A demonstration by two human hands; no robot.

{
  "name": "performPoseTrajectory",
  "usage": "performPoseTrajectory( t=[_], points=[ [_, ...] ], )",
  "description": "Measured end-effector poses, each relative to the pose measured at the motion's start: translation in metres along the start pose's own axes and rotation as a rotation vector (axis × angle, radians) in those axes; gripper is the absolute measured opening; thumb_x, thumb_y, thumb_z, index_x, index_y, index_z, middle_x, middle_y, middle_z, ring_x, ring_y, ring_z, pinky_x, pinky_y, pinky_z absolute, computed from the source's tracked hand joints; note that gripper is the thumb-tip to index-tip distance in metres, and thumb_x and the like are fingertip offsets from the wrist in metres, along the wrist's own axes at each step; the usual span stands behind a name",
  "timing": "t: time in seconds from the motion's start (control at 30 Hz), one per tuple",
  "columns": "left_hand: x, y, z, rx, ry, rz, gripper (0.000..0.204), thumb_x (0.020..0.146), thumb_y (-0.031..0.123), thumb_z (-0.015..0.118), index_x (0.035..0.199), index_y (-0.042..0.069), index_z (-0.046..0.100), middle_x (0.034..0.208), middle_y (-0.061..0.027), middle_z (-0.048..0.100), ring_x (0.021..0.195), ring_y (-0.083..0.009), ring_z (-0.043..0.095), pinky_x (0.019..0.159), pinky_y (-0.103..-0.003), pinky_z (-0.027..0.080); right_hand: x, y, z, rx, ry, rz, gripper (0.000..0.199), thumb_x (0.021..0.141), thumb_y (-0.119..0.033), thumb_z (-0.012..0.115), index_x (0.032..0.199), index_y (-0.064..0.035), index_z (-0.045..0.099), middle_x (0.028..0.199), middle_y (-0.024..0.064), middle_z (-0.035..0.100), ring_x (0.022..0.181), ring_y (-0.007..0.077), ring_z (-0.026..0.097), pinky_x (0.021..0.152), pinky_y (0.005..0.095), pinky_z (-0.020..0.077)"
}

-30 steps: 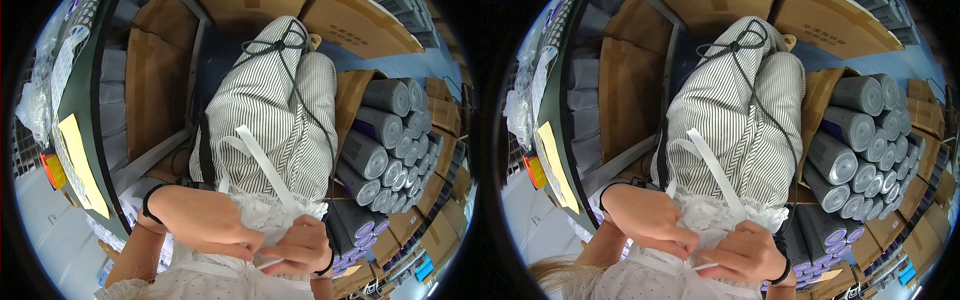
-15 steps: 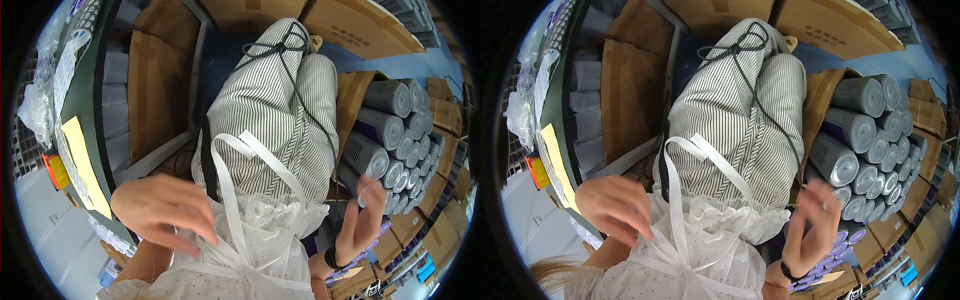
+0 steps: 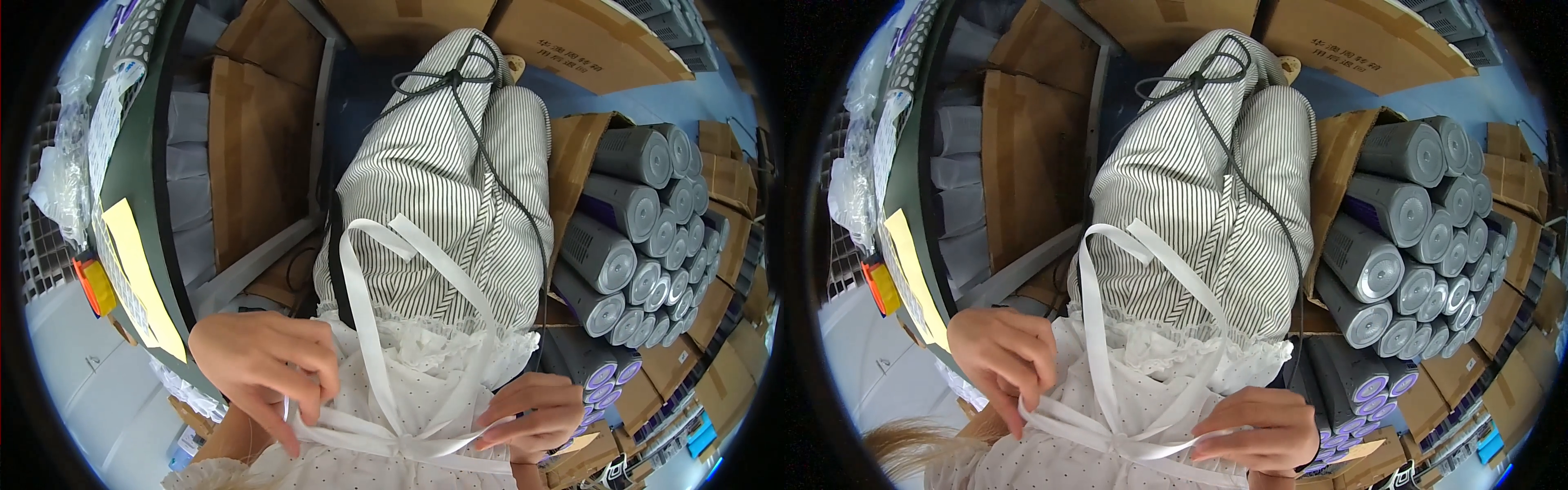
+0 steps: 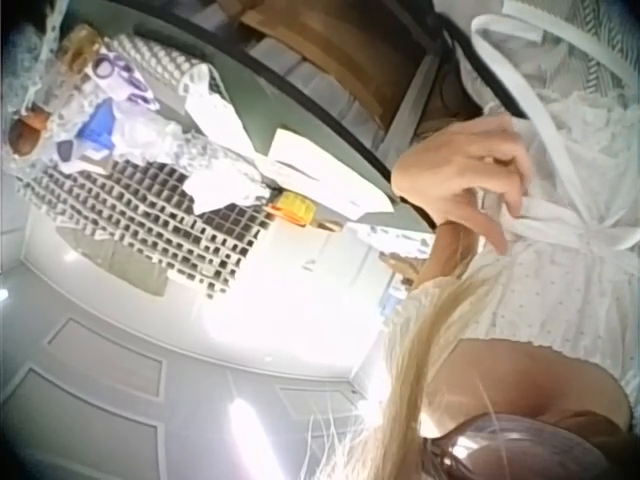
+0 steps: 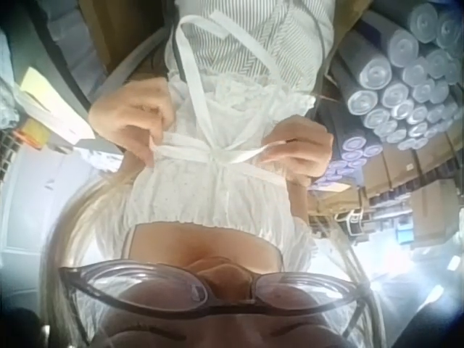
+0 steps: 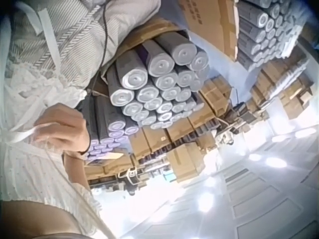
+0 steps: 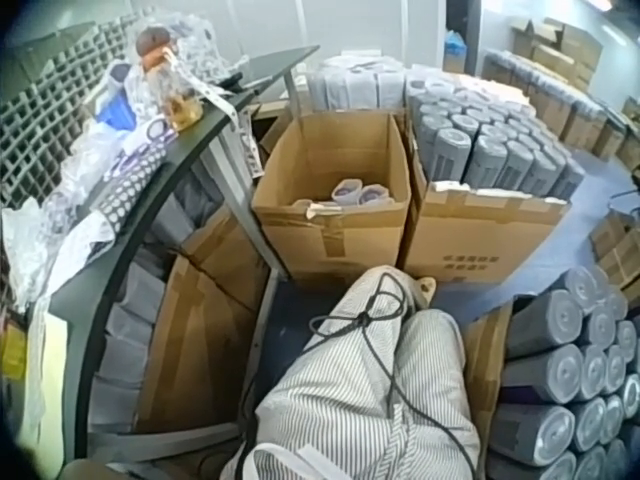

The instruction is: Applying labels to electronic components and placing them into protective sleeves and boxes.

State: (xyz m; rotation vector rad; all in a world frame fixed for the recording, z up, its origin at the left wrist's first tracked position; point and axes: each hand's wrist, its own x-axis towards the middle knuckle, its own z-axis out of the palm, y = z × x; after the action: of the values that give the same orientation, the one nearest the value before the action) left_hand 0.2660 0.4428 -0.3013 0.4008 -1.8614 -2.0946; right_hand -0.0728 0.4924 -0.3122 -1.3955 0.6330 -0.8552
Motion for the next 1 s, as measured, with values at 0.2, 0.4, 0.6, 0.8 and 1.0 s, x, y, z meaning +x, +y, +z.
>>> performPoseTrajectory(
  t=[0.2, 0.4, 0.6, 0.8, 1.0],
  points=[
    [0.012, -0.01, 0.015, -0.268, 0.031, 0.332, 0.02, 0.079, 0.026, 0.079, 0.081, 0.01, 0.066, 0.092, -0.0024, 0.062, 0.081, -0.0237, 0.054, 0.061, -0.03, 0.044, -0.028, 0.009, -0.013, 0.113, 0.038, 0.083, 0.017, 0.071, -0.002, 0.072, 0.088, -0.0042, 0.076, 0.079, 0.0082, 0.071, 0.067, 0.0211, 0.063, 0.061, 0.0278, 0.0525],
    [0.004, -0.015, 0.013, -0.267, -0.004, 0.353, 0.022, 0.08, 0.029, 0.078, 0.08, 0.01, 0.067, 0.088, -0.0013, 0.064, 0.077, -0.0201, 0.054, 0.058, -0.029, 0.041, -0.037, 0.015, -0.013, 0.11, -0.045, -0.015, 0.023, 0.069, -0.005, 0.074, 0.09, -0.0115, 0.079, 0.072, 0.0018, 0.064, 0.068, 0.016, 0.052, 0.061, 0.0298, 0.0433],
    [-0.001, -0.03, 0.009, -0.214, -0.032, 0.407, 0.025, 0.078, 0.035, 0.079, 0.077, 0.012, 0.068, 0.084, 0.0022, 0.066, 0.072, -0.0181, 0.054, 0.058, -0.028, 0.04, -0.034, 0.018, -0.019, 0.069, -0.247, 0.037, 0.021, 0.07, -0.008, 0.075, 0.09, -0.0122, 0.079, 0.076, 0.0004, 0.061, 0.069, 0.0167, 0.051, 0.062, 0.0299, 0.0406],
    [-0.003, -0.032, -0.002, 0.027, 0.233, 0.303, 0.049, 0.073, 0.053, 0.076, 0.085, 0.005, 0.071, 0.088, -0.0047, 0.07, 0.075, -0.0192, 0.058, 0.065, -0.028, 0.042, -0.036, 0.012, -0.027, 0.095, -0.093, 0.118, 0.026, 0.072, -0.017, 0.08, 0.092, -0.0017, 0.074, 0.085, 0.0079, 0.068, 0.076, 0.0192, 0.059, 0.066, 0.0304, 0.0447],
    [0.011, -0.015, -0.006, 0.011, 0.677, 0.068, 0.059, 0.077, 0.054, 0.073, 0.098, -0.001, 0.067, 0.093, -0.0103, 0.071, 0.08, -0.0241, 0.061, 0.072, -0.034, 0.045, -0.044, 0.008, -0.017, -0.032, 0.705, 0.089, 0.042, 0.073, -0.042, 0.081, 0.072, -0.003, 0.067, 0.08, 0.0098, 0.066, 0.074, 0.0228, 0.059, 0.064, 0.0342, 0.0449]
  ],
)
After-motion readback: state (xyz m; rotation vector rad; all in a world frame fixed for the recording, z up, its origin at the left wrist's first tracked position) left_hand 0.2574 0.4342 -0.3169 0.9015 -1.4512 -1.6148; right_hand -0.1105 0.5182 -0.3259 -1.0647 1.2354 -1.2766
